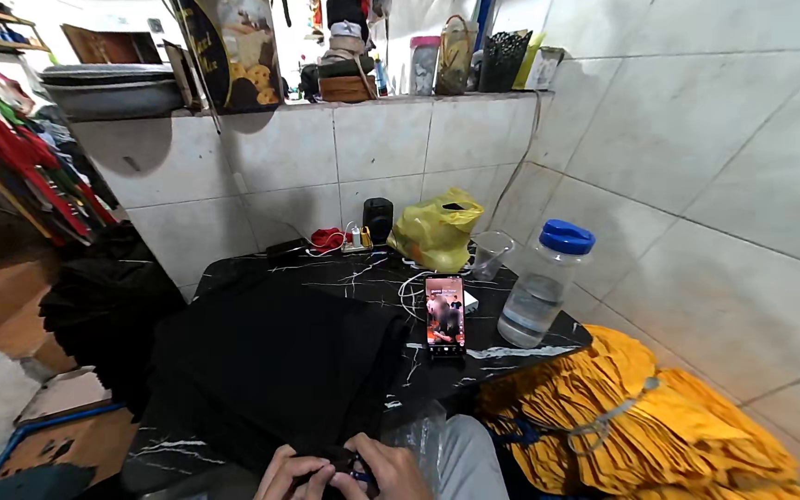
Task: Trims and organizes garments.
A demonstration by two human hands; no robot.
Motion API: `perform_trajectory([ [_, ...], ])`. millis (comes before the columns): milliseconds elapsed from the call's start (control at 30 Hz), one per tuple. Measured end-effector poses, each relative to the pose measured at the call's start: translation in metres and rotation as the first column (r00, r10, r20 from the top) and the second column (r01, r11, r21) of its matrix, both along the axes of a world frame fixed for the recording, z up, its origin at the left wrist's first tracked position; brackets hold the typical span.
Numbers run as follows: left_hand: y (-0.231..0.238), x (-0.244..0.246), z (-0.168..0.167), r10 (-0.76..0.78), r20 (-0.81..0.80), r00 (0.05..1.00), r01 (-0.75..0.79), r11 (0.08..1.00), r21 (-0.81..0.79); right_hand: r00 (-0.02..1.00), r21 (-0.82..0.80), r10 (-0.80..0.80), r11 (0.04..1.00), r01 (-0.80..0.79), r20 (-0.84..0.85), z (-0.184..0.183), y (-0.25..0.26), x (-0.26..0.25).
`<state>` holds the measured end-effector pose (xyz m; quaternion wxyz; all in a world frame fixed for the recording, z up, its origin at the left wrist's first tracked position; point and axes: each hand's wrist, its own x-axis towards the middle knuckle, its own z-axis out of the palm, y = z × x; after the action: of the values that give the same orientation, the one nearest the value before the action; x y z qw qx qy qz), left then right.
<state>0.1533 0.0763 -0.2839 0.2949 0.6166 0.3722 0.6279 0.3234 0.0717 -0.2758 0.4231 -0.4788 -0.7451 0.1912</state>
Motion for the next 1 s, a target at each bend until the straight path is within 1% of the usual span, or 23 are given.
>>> perform_trajectory([
  [100, -0.001, 0.001, 0.001, -0.028, -0.032, 0.999, 0.028, 1.000, 0.003, 0.999, 0.059, -0.046, 0.997, 0.044, 0.026, 0.002, 0.000, -0.006],
  [200, 0.000, 0.001, 0.000, -0.018, -0.053, 0.998, 0.019, 1.000, 0.003, 0.996, 0.110, -0.039, 0.994, 0.030, 0.079, 0.004, -0.001, -0.010],
  [267, 0.001, -0.002, -0.001, -0.012, -0.070, 0.997, 0.013, 1.000, 0.004, 0.996, 0.140, -0.042, 0.990, 0.030, 0.078, 0.003, -0.001, -0.012],
  [300, 0.001, -0.003, -0.001, -0.016, -0.064, 0.998, 0.015, 1.000, -0.001, 0.996, 0.158, -0.073, 0.985, 0.064, 0.053, 0.002, -0.001, -0.013],
  [367, 0.000, -0.004, 0.000, -0.023, -0.005, 1.000, 0.023, 0.999, -0.021, 0.985, 0.158, -0.159, 0.973, 0.167, -0.061, 0.001, 0.001, -0.016],
  [433, -0.003, -0.005, 0.002, -0.024, 0.057, 0.998, 0.028, 0.998, -0.054, 0.949, 0.059, -0.198, 0.974, 0.219, -0.246, 0.005, 0.004, -0.017],
  [467, -0.004, -0.005, 0.002, -0.025, 0.069, 0.997, 0.030, 0.997, -0.065, 0.926, -0.006, -0.177, 0.983, 0.185, -0.335, 0.007, 0.006, -0.016],
  [533, -0.004, -0.007, 0.000, -0.052, 0.055, 0.997, 0.057, 0.995, -0.080, 0.871, -0.122, -0.070, 0.992, 0.012, -0.486, 0.009, 0.011, -0.013],
  [600, -0.003, -0.008, -0.004, -0.045, 0.043, 0.998, 0.049, 0.994, -0.096, 0.830, -0.155, -0.005, 0.983, -0.098, -0.557, 0.002, 0.016, -0.013],
  [667, -0.001, -0.008, -0.003, 0.007, 0.057, 0.998, 0.001, 0.991, -0.137, 0.830, -0.150, -0.003, 0.984, -0.097, -0.558, -0.004, 0.019, -0.015],
  [733, -0.002, -0.008, 0.002, 0.048, 0.059, 0.997, -0.034, 0.975, -0.218, 0.840, -0.149, -0.020, 0.986, -0.073, -0.542, -0.004, 0.019, -0.017],
  [800, -0.003, -0.009, 0.006, 0.031, 0.016, 0.999, -0.025, 0.957, -0.289, 0.845, -0.147, -0.032, 0.988, -0.056, -0.533, -0.003, 0.018, -0.018],
  [833, -0.002, -0.011, 0.004, 0.012, -0.010, 1.000, -0.015, 0.955, -0.296, 0.846, -0.144, -0.034, 0.988, -0.051, -0.532, -0.003, 0.018, -0.019],
  [867, -0.001, -0.014, 0.001, -0.014, -0.051, 0.999, 0.000, 0.961, -0.276, 0.845, -0.142, -0.033, 0.989, -0.051, -0.533, -0.003, 0.017, -0.019],
  [933, 0.003, -0.021, -0.007, -0.053, -0.138, 0.989, 0.031, 0.987, -0.159, 0.841, -0.131, -0.024, 0.990, -0.056, -0.541, -0.003, 0.018, -0.019],
  [1000, 0.005, -0.022, -0.006, -0.029, -0.214, 0.976, 0.021, 0.999, -0.040, 0.828, -0.141, -0.024, 0.988, -0.066, -0.560, -0.002, 0.019, -0.019],
])
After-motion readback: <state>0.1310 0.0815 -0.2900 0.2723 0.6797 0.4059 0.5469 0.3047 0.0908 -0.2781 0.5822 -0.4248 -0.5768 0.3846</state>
